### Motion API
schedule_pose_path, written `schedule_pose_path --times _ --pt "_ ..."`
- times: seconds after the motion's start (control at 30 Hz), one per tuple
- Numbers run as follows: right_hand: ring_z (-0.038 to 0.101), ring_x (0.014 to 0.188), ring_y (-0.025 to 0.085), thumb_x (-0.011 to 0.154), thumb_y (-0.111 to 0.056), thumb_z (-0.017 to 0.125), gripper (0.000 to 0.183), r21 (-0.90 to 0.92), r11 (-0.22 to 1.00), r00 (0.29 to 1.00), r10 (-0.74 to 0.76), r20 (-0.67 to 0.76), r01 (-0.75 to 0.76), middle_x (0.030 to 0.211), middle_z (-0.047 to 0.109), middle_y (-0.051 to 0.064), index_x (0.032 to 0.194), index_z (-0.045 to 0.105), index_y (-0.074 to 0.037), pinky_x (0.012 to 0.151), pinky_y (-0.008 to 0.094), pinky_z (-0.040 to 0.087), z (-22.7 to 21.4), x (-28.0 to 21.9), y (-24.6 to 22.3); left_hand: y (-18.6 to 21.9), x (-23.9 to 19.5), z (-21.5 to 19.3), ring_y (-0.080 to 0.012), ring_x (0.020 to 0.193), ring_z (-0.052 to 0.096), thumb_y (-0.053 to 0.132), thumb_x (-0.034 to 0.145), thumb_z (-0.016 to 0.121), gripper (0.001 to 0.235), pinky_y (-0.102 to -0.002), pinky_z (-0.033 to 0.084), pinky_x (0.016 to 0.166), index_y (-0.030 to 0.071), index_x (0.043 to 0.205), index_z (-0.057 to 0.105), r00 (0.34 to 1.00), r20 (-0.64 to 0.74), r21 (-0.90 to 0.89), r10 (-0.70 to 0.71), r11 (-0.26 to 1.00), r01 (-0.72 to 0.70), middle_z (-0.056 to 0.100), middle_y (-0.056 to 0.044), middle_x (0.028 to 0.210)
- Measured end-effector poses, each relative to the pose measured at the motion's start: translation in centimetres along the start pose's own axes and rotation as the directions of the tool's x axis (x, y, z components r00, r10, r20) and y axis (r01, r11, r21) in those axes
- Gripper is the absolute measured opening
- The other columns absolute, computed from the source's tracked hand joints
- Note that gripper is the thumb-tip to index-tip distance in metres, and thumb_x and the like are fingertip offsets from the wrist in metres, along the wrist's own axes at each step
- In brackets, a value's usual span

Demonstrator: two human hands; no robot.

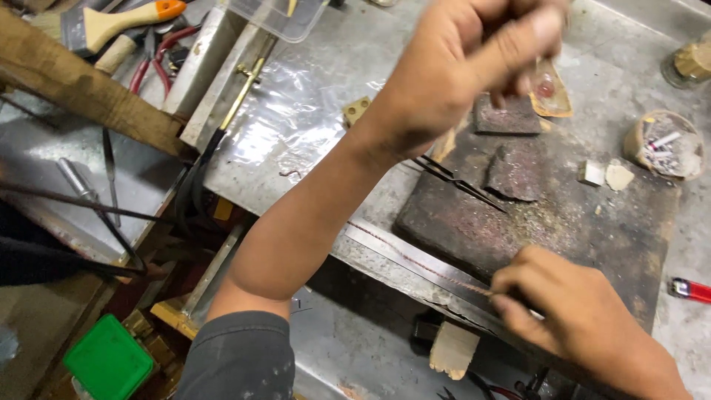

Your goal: Measuring a metal chain against a ruler and using pliers to cut segments and adjust links at a jewelry workbench.

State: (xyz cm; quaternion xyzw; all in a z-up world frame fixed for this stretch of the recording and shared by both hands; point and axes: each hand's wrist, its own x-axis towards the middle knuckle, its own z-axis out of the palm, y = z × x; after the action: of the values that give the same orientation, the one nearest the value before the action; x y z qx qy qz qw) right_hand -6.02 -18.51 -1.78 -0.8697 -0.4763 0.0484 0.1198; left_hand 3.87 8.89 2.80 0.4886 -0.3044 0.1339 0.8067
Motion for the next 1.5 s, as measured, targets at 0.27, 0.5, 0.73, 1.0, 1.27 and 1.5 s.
schedule_pose_path --times 0.27,0.5,0.73,1.0,1.27,1.5 --pt "0.073 0.082 0.024 0.103 -0.015 0.051 0.013 0.830 0.556 0.830 0.486 -0.274 -0.052 0.086 0.070 0.017 0.100 0.045 -0.003 0.080 0.033 0.061 -1.8 -0.6 -0.3 -2.9 -2.2 4.3 -0.0156 0.069 0.075 0.007 0.105 0.041 0.010 -0.020 0.069 0.060 0.007 0.100 0.050 0.695 0.473 0.421 -0.541 0.832 0.362 0.070 -0.010 0.087" --pt "0.060 0.054 0.023 0.104 -0.015 0.053 0.017 0.847 0.531 0.708 0.599 -0.374 -0.001 0.081 0.057 0.016 0.104 0.043 -0.002 0.056 0.030 0.054 -3.1 -0.8 1.3 -1.0 -2.5 5.3 -0.0202 0.061 0.076 0.023 0.108 0.036 0.014 -0.025 0.061 0.052 0.009 0.109 0.039 0.475 0.556 0.346 -0.682 0.709 0.614 0.068 -0.010 0.077" --pt "0.031 0.055 0.008 0.104 -0.031 0.056 0.024 0.824 0.553 0.602 0.619 -0.505 0.123 0.078 0.041 0.006 0.108 0.045 -0.010 0.048 0.021 0.025 -4.8 -3.4 3.3 -1.3 -1.9 3.8 -0.0068 0.054 0.048 0.015 0.111 0.044 0.010 -0.016 0.042 0.041 0.006 0.108 0.048 0.752 0.467 0.298 -0.465 0.884 0.361 0.050 0.000 0.076" --pt "0.010 0.063 0.001 0.114 -0.046 0.041 0.015 0.798 0.598 0.444 0.696 -0.564 0.075 0.090 0.020 -0.014 0.107 0.034 -0.034 0.055 0.019 0.007 -6.5 -5.5 6.0 1.6 -0.7 2.6 -0.0087 0.060 0.047 0.010 0.110 0.048 0.003 -0.020 0.038 0.051 0.008 0.108 0.048 0.878 0.300 0.297 -0.373 0.911 0.286 0.048 0.000 0.073" --pt "0.013 0.062 0.004 0.117 -0.042 0.044 0.020 0.725 0.685 0.302 0.678 -0.671 0.075 0.089 0.026 -0.009 0.106 0.037 -0.027 0.055 0.024 0.008 -7.3 -5.6 6.5 2.5 -0.7 2.3 -0.0127 0.068 0.058 0.003 0.110 0.049 0.002 -0.020 0.054 0.059 0.002 0.108 0.049 0.990 0.111 0.429 -0.091 0.902 0.035 0.055 -0.006 0.085" --pt "0.020 0.058 0.007 0.119 -0.048 0.046 0.040 0.634 0.771 0.255 0.604 -0.755 0.051 0.086 0.029 0.003 0.104 0.036 -0.013 0.053 0.026 0.015 -6.8 -5.7 6.8 2.3 -0.9 2.5 -0.0152 0.073 0.056 0.005 0.110 0.049 0.005 -0.024 0.052 0.063 0.003 0.106 0.048 0.990 0.049 0.544 0.134 0.827 -0.138 0.054 -0.009 0.088"
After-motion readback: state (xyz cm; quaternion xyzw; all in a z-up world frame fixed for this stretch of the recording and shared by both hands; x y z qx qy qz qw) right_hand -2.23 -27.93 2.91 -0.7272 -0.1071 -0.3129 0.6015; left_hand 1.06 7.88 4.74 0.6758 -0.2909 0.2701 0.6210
